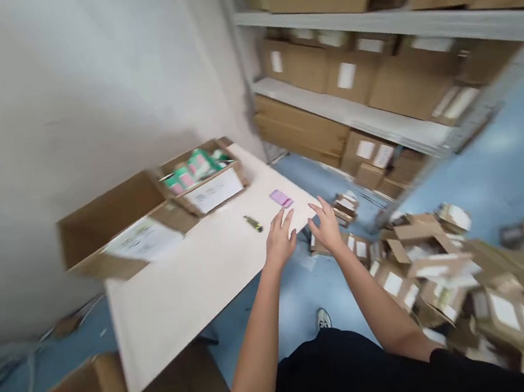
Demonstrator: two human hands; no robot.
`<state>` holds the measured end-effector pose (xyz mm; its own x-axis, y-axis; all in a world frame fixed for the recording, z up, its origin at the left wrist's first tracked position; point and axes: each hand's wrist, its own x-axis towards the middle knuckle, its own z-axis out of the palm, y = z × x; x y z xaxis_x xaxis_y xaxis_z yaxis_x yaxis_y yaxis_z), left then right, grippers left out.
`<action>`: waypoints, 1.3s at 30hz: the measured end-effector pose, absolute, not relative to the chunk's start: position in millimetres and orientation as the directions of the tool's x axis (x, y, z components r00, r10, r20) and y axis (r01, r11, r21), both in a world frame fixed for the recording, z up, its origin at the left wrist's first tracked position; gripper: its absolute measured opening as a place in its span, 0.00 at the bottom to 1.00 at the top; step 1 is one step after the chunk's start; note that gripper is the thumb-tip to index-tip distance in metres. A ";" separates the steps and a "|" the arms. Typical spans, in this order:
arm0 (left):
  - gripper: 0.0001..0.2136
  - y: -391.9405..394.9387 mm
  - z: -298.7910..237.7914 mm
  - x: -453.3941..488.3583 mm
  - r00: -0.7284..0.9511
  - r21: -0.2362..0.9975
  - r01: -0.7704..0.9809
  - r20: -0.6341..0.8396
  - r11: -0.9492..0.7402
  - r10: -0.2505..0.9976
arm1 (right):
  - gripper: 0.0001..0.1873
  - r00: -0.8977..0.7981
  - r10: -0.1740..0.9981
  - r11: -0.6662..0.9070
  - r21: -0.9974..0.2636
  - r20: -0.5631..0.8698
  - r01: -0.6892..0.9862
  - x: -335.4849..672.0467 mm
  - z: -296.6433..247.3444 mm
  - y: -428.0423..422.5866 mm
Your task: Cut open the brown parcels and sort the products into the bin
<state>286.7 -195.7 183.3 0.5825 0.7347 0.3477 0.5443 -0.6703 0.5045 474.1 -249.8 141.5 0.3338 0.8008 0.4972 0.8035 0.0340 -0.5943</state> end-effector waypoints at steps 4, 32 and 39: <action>0.29 -200.5 188.3 158.5 0.341 0.517 0.697 0.370 -0.497 0.864 | 0.25 0.092 0.864 0.254 -0.585 0.496 0.770 357.6 143.8 -208.4; 0.23 -515.1 87.6 -418.8 -0.916 0.689 0.333 0.074 0.644 0.394 | 0.29 -0.941 0.262 0.798 -0.597 0.215 0.086 -324.8 85.0 -287.0; 0.24 -465.8 66.1 -471.4 -0.918 0.633 0.283 -0.038 0.721 0.394 | 0.29 -0.973 0.205 0.757 -0.648 0.107 0.089 -417.6 54.0 -230.5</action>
<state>-471.4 -465.8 66.1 -0.9185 0.3936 -0.0384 0.2825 0.7210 0.6327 -417.6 -230.5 54.0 -0.9728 0.2053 0.1070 0.0885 0.7568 -0.6476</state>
